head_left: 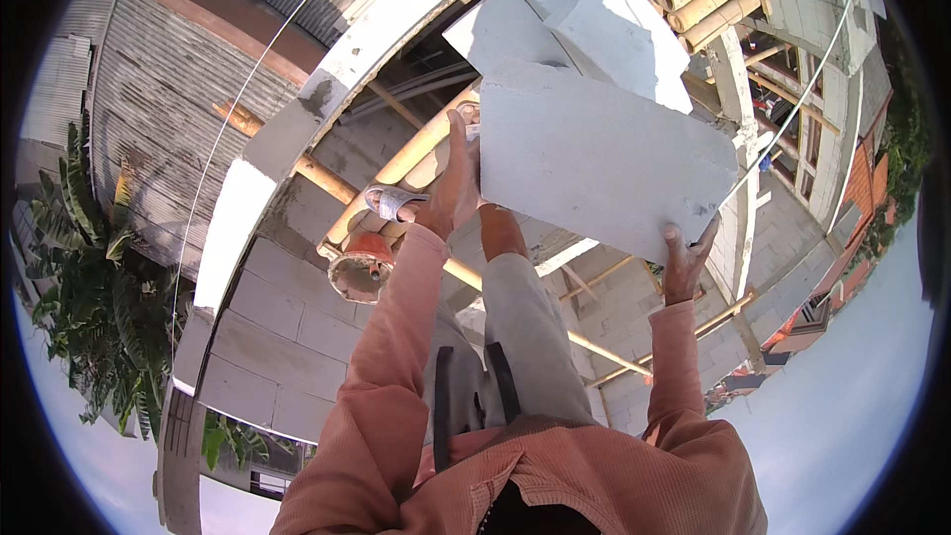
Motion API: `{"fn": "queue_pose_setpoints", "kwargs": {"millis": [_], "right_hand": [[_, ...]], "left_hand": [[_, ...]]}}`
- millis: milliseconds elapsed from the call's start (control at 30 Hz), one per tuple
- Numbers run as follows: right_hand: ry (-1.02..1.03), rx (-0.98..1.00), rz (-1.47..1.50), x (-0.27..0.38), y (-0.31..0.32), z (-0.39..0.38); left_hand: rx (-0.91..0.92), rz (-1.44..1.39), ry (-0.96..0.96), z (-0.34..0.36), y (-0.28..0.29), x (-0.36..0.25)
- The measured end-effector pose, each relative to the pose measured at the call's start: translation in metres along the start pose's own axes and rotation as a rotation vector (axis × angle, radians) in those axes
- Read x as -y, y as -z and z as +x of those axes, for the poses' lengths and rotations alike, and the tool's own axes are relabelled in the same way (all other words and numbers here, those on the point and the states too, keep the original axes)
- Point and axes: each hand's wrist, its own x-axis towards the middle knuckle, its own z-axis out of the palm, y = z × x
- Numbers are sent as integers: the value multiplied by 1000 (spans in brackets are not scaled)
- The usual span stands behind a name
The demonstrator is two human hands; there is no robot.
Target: The person places a block onto a wall, saws the end of a block, and then places the cut piece into a gap in the block wall.
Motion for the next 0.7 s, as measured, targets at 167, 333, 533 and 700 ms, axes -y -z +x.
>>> {"fn": "queue_pose_setpoints", "kwargs": {"millis": [167,333,533,700], "right_hand": [[38,337,-88,61,2,-38],[-1,790,-328,110,-18,-40],[423,1109,-209,153,-99,-66],[850,1197,-399,152,-170,-100]], "left_hand": [[-377,-179,-325,-85,8,45],[-466,-118,-660,-144,106,133],[-837,403,-745,-233,136,121],[-405,-819,-1018,-318,126,70]]}}
